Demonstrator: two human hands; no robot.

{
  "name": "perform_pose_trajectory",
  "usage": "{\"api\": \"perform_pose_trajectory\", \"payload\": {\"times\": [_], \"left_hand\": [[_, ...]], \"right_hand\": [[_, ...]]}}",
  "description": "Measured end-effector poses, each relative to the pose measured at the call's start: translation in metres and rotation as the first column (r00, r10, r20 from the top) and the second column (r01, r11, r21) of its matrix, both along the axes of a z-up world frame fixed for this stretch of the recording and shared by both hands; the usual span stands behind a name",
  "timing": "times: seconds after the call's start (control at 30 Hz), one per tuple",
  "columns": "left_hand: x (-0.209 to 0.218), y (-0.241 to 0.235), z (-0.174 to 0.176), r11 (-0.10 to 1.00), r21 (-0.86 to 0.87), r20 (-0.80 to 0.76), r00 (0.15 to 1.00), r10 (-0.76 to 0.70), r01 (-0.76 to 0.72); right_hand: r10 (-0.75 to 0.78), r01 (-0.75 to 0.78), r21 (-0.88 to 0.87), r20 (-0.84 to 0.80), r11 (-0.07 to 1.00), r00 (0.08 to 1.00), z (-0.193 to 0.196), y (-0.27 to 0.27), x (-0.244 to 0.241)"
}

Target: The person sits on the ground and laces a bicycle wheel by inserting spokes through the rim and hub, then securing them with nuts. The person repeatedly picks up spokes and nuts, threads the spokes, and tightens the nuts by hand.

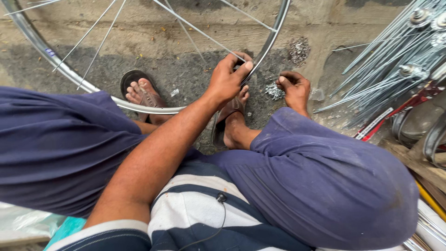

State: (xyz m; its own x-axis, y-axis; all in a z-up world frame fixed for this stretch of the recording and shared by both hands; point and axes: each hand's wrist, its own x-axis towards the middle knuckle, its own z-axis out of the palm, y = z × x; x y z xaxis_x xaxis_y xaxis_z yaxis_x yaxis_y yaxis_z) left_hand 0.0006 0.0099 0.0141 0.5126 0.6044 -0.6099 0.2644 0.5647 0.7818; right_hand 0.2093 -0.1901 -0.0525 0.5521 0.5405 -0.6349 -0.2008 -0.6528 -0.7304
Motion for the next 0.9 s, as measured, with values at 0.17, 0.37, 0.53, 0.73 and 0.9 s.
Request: {"api": "perform_pose_trajectory", "payload": {"times": [0.17,0.37,0.53,0.73,0.9], "left_hand": [[0.002,-0.004,0.003,0.999,-0.003,-0.232,0.972,-0.048,0.048],[-0.001,-0.008,-0.003,0.991,-0.079,-0.274,0.954,-0.123,0.106],[-0.002,-0.005,-0.008,0.994,0.105,-0.036,0.999,0.032,-0.028],[-0.003,0.001,0.008,0.975,0.033,-0.368,0.910,-0.193,0.220],[-0.034,0.008,0.024,0.385,0.786,-0.472,0.871,-0.134,0.485]], "right_hand": [[0.240,-0.236,-0.042,0.191,0.971,0.952,0.013,0.003,-0.008],[0.590,-0.585,-0.248,0.620,0.772,0.517,0.014,0.014,-0.002],[0.754,-0.736,-0.441,0.641,0.514,0.143,0.009,0.019,-0.004],[0.762,-0.792,-0.528,0.635,0.306,-0.129,0.004,0.019,-0.002],[0.774,-0.753,-0.525,0.632,0.398,-0.032,0.001,0.013,-0.008]]}}
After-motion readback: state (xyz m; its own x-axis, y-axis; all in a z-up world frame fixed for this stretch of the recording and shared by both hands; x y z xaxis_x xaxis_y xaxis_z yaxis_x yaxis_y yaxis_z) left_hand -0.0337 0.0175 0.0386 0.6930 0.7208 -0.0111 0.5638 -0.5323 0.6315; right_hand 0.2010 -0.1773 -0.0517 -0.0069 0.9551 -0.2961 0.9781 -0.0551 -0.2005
